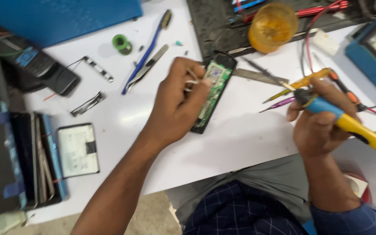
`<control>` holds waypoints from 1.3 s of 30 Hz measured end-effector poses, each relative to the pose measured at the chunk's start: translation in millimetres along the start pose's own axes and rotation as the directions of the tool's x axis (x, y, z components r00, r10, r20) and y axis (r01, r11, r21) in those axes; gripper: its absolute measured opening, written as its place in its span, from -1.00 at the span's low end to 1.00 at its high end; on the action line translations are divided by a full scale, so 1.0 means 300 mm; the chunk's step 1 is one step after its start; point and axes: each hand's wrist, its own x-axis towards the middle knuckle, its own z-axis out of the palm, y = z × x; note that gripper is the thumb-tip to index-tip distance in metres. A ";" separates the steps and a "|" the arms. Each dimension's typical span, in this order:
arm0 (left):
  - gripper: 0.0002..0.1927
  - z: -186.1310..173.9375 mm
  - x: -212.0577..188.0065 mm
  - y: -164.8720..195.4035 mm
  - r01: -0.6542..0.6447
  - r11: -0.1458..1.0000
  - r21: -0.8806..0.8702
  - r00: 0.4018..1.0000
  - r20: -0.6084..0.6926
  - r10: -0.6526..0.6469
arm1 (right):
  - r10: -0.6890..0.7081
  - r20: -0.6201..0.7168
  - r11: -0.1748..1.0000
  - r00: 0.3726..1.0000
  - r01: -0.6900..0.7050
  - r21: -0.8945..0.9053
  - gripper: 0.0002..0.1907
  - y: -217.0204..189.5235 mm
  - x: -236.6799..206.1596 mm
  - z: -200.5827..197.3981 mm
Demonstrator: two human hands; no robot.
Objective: The person repairs a disassembled mobile phone on a workbench. They hold the phone's exposed circuit board with one hand while using a screwdriver to pry at its components, then use a soldering iron with solder wire to solder points on the board, steadying a coil of solder with their other hand.
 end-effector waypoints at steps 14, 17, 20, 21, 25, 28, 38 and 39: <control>-0.87 -0.001 0.013 0.028 0.207 0.973 -0.103 0.978 0.063 -0.201 | -0.070 0.034 0.997 0.997 0.071 -0.038 -0.45 -0.042 0.044 0.043; -0.85 0.005 0.010 0.025 0.242 0.966 -0.088 0.966 0.119 -0.231 | -0.045 0.059 0.999 0.997 0.045 0.007 -0.41 -0.051 0.052 0.048; -0.85 0.024 0.008 0.020 0.269 0.959 -0.085 0.952 0.171 -0.252 | -0.011 0.098 0.995 0.995 0.001 0.095 -0.40 -0.072 0.062 0.066; -0.86 0.034 0.007 0.018 0.249 0.961 -0.120 0.955 0.194 -0.223 | -0.005 0.114 0.992 0.993 -0.010 0.129 -0.40 -0.081 0.069 0.076; -0.89 0.079 0.005 0.014 0.098 0.987 -0.131 0.965 0.253 -0.062 | -0.046 0.254 0.992 0.966 0.074 -0.102 -0.59 -0.114 0.122 0.114; -0.91 0.107 -0.001 0.015 0.195 0.970 -0.143 0.942 0.302 -0.145 | -0.102 0.342 0.971 0.934 0.168 -0.171 -0.52 -0.142 0.156 0.143; -0.86 0.131 0.002 0.046 0.332 0.935 0.123 0.921 0.173 -0.349 | -0.078 0.353 0.956 0.932 0.170 -0.238 -0.51 -0.143 0.161 0.193; -0.87 0.131 0.004 0.050 0.326 0.939 0.108 0.923 0.180 -0.341 | -0.089 0.349 0.952 0.933 0.182 -0.245 -0.51 -0.139 0.160 0.193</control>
